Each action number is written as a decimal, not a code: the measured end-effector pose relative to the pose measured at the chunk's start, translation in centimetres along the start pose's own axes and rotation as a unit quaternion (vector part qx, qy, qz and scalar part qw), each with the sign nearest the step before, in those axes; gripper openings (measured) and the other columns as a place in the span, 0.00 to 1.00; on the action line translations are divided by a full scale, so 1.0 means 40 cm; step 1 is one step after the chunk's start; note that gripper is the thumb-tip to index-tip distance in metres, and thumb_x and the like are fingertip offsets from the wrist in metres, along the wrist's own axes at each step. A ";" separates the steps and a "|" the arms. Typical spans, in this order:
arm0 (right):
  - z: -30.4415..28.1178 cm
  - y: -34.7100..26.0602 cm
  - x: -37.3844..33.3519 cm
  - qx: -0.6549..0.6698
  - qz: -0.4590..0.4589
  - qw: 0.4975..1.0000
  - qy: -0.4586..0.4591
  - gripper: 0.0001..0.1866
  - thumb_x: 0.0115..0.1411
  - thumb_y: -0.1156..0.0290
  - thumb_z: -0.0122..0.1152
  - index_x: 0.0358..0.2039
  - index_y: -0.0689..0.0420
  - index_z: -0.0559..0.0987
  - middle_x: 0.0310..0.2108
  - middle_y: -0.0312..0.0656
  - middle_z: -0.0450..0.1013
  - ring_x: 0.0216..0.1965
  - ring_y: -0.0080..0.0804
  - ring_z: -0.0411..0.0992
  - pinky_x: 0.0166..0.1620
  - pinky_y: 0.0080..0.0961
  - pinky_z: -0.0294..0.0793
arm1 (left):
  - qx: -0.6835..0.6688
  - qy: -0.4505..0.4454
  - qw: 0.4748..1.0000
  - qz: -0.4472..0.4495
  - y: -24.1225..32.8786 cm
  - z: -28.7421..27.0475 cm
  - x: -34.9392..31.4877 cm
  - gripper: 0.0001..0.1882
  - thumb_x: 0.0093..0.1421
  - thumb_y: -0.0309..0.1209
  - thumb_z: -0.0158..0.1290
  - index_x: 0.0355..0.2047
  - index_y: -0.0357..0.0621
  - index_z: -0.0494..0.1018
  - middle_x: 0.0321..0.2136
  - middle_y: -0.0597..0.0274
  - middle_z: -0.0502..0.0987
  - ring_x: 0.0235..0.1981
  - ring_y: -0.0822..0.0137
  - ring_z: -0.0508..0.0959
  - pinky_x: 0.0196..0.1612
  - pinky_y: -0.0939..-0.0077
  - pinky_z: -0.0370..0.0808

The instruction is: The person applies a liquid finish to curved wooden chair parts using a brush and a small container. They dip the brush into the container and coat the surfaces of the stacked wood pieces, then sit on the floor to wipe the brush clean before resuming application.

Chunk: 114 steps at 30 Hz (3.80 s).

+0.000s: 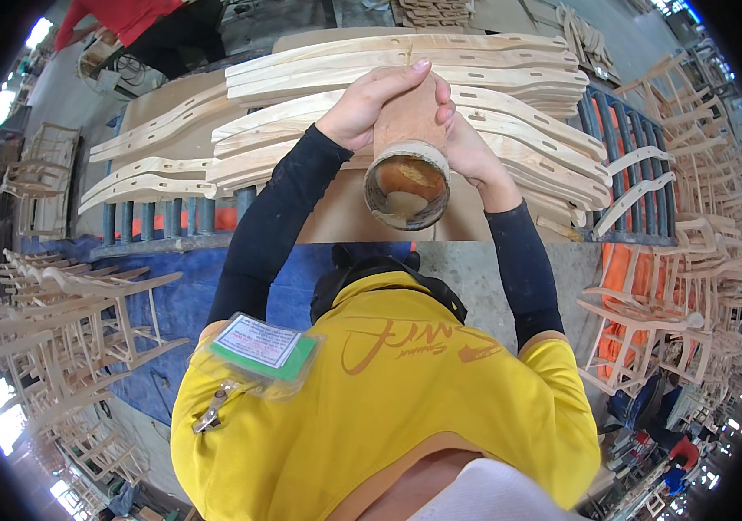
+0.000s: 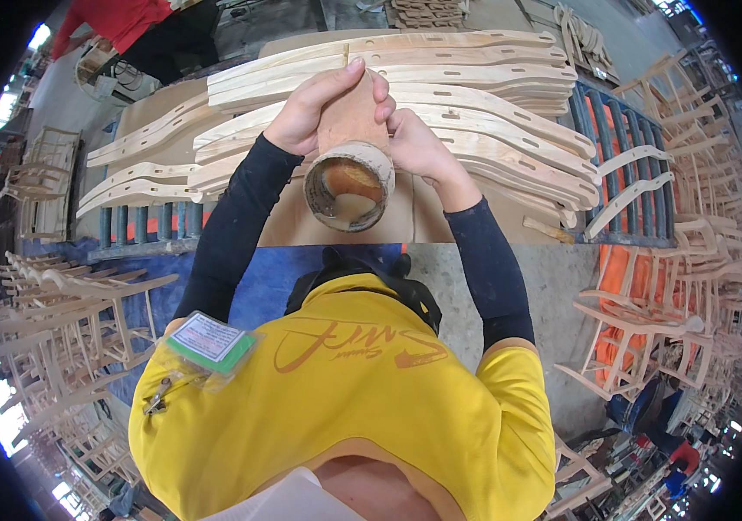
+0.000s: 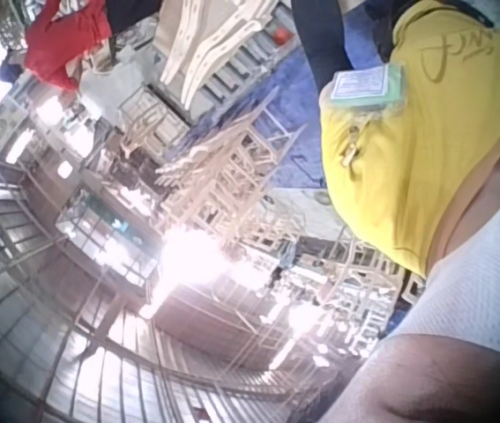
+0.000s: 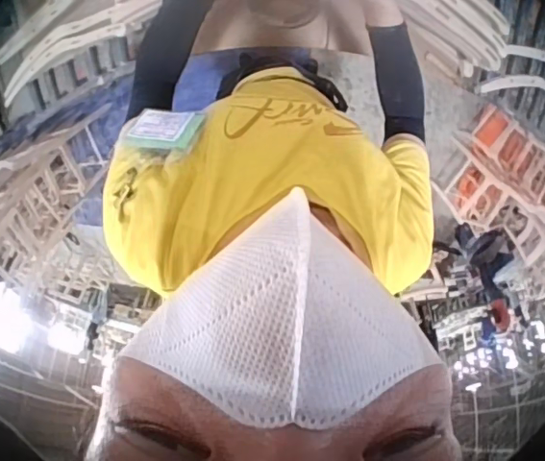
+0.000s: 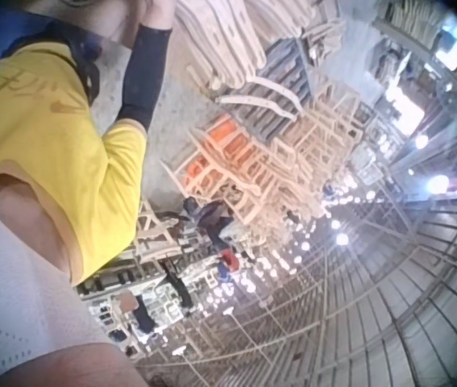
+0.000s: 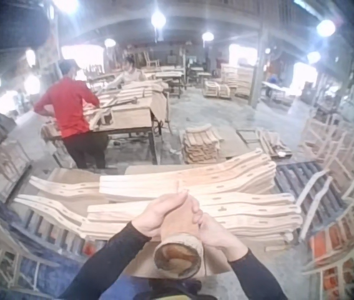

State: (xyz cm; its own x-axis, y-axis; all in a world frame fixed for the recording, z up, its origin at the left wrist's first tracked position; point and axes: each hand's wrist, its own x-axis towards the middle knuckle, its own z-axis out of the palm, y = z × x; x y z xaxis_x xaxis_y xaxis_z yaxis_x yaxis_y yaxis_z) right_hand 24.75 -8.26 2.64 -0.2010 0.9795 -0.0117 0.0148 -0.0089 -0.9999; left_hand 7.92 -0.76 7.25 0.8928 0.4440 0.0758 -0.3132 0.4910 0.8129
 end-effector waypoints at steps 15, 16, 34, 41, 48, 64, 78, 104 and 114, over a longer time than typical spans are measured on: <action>-0.087 -0.012 -0.038 -0.372 -0.080 0.925 0.000 0.07 0.57 0.67 0.67 0.31 0.57 0.85 0.28 0.44 0.78 0.30 0.33 0.74 0.39 0.30 0.72 | -0.098 0.037 0.992 0.064 0.016 -0.096 0.012 0.22 0.71 0.48 0.46 0.40 0.39 0.73 0.36 0.55 0.78 0.37 0.65 0.80 0.44 0.70 0.80; -0.094 -0.013 -0.051 -0.414 -0.097 0.905 0.014 0.08 0.57 0.66 0.67 0.31 0.57 0.85 0.28 0.43 0.78 0.31 0.35 0.74 0.40 0.31 0.72 | -0.103 0.051 0.990 0.082 0.031 -0.109 0.007 0.21 0.71 0.48 0.47 0.40 0.39 0.73 0.36 0.55 0.78 0.37 0.64 0.80 0.44 0.69 0.80; -0.204 -0.003 -0.374 -0.062 -0.177 0.817 0.545 0.07 0.66 0.77 0.58 0.44 0.61 0.78 0.35 0.39 0.81 0.39 0.22 0.79 0.42 0.15 0.74 | -0.219 0.402 0.854 0.247 -0.046 -0.416 -0.339 0.17 0.70 0.33 0.49 0.55 0.38 0.72 0.53 0.57 0.77 0.55 0.62 0.76 0.62 0.62 0.71; -0.087 -0.023 -0.394 0.028 -0.127 0.805 0.578 0.13 0.71 0.65 0.55 0.46 0.62 0.78 0.41 0.44 0.82 0.39 0.19 0.77 0.37 0.15 0.71 | -0.140 0.445 0.843 0.269 -0.024 -0.405 -0.338 0.17 0.68 0.28 0.50 0.56 0.38 0.71 0.54 0.57 0.76 0.55 0.64 0.74 0.60 0.64 0.72; 0.020 -0.014 -0.390 0.042 -0.102 0.818 0.564 0.15 0.71 0.63 0.54 0.43 0.62 0.80 0.37 0.45 0.82 0.35 0.21 0.77 0.37 0.17 0.72 | -0.220 0.352 0.882 0.222 -0.030 -0.376 -0.345 0.20 0.70 0.39 0.48 0.58 0.44 0.72 0.55 0.56 0.76 0.58 0.59 0.75 0.62 0.55 0.71; 0.151 -0.025 -0.340 0.050 -0.057 0.837 0.542 0.13 0.70 0.69 0.54 0.46 0.67 0.78 0.36 0.48 0.80 0.35 0.28 0.77 0.37 0.21 0.73 | -0.121 0.364 0.910 0.154 -0.045 -0.255 -0.174 0.24 0.74 0.40 0.40 0.61 0.34 0.65 0.57 0.52 0.73 0.59 0.57 0.72 0.65 0.57 0.68; -0.180 -0.086 -0.323 -0.105 -0.136 0.947 0.272 0.06 0.62 0.80 0.64 0.39 0.66 0.80 0.36 0.45 0.83 0.41 0.27 0.81 0.45 0.22 0.79 | 0.209 0.329 0.873 0.292 -0.135 0.109 0.189 0.29 0.73 0.46 0.43 0.49 0.24 0.69 0.37 0.40 0.80 0.41 0.51 0.83 0.46 0.61 0.83; -0.302 -0.071 -0.402 -0.151 -0.134 0.945 0.255 0.12 0.64 0.73 0.65 0.41 0.70 0.81 0.32 0.47 0.83 0.34 0.25 0.80 0.41 0.18 0.79 | 0.211 0.327 0.852 0.349 -0.187 0.224 0.324 0.28 0.72 0.46 0.45 0.48 0.23 0.69 0.35 0.41 0.80 0.38 0.52 0.84 0.42 0.63 0.84; -0.249 -0.071 -0.380 -0.067 -0.108 0.957 0.260 0.12 0.65 0.72 0.64 0.40 0.71 0.81 0.32 0.48 0.82 0.32 0.26 0.80 0.39 0.19 0.79 | 0.185 0.394 0.833 0.340 -0.164 0.239 0.298 0.22 0.73 0.41 0.47 0.45 0.27 0.72 0.32 0.50 0.82 0.34 0.62 0.83 0.41 0.69 0.80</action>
State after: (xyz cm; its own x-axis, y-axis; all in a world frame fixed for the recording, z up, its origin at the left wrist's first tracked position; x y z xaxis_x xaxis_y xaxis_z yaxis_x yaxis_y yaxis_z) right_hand 37.50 -21.10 5.77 0.3010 0.9232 0.2389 0.1609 0.1977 -0.9670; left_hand 23.72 -5.85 8.34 0.0127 0.9513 0.3081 -0.4079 -0.2763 0.8702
